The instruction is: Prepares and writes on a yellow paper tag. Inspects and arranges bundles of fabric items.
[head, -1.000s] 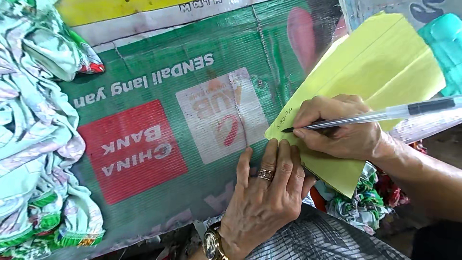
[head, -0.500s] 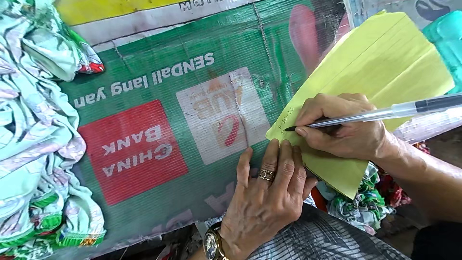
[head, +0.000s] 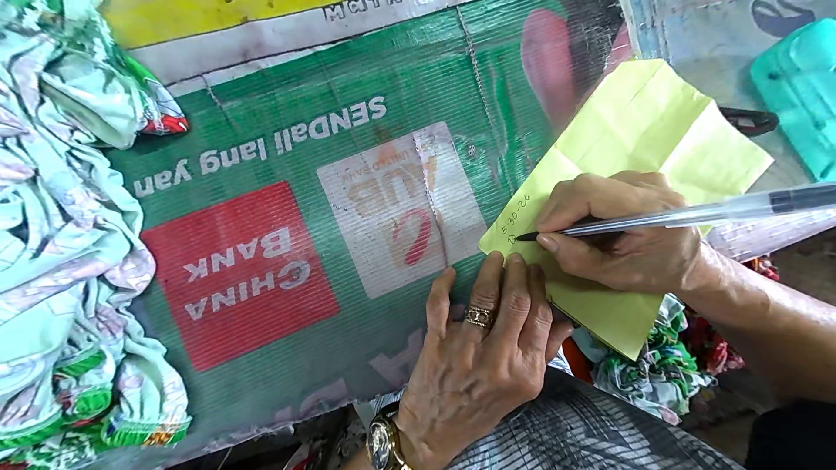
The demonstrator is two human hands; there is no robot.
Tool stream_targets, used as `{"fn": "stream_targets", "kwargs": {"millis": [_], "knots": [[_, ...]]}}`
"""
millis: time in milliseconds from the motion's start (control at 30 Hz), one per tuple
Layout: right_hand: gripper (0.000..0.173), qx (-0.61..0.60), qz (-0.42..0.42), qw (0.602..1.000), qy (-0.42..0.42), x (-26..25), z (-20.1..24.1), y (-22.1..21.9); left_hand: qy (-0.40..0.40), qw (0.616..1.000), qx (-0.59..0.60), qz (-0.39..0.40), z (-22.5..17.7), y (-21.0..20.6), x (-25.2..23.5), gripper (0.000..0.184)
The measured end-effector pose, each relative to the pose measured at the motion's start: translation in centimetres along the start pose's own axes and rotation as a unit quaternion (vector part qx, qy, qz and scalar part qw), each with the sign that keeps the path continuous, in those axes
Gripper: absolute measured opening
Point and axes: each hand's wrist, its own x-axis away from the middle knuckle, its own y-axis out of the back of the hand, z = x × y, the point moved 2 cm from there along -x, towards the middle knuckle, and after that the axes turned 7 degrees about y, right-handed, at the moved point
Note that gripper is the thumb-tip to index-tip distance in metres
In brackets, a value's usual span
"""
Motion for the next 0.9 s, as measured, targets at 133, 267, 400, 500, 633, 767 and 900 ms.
{"fn": "stream_targets", "kwargs": {"millis": [133,267,400,500,633,767,900], "knots": [[0.004,0.021,-0.021,0.999,-0.020,0.13,0.10,0.23,0.001,1.000,-0.002,-0.002,-0.07,-0.02,0.04,0.054],[0.003,0.030,-0.017,0.999,-0.028,0.09,0.11,0.17,0.001,1.000,0.000,0.001,-0.06,-0.02,0.07,0.054],[0.003,0.035,-0.016,0.999,-0.029,-0.03,0.14,0.11,0.001,1.000,0.002,0.002,-0.04,-0.03,0.03,0.054],[0.003,0.023,-0.013,0.999,-0.026,0.04,0.10,0.09,0.000,1.000,0.002,0.002,-0.03,0.00,0.02,0.053],[0.004,0.028,-0.014,0.999,-0.034,-0.02,0.15,0.16,0.001,1.000,0.004,0.002,0.00,0.00,-0.01,0.053],[0.004,0.033,-0.015,0.999,-0.035,0.01,0.18,0.16,-0.001,1.000,0.003,0.001,-0.01,-0.02,0.01,0.054],[0.004,0.030,-0.010,0.999,-0.034,0.03,0.15,0.18,0.000,1.000,0.002,0.004,0.01,-0.01,0.01,0.054]]}}
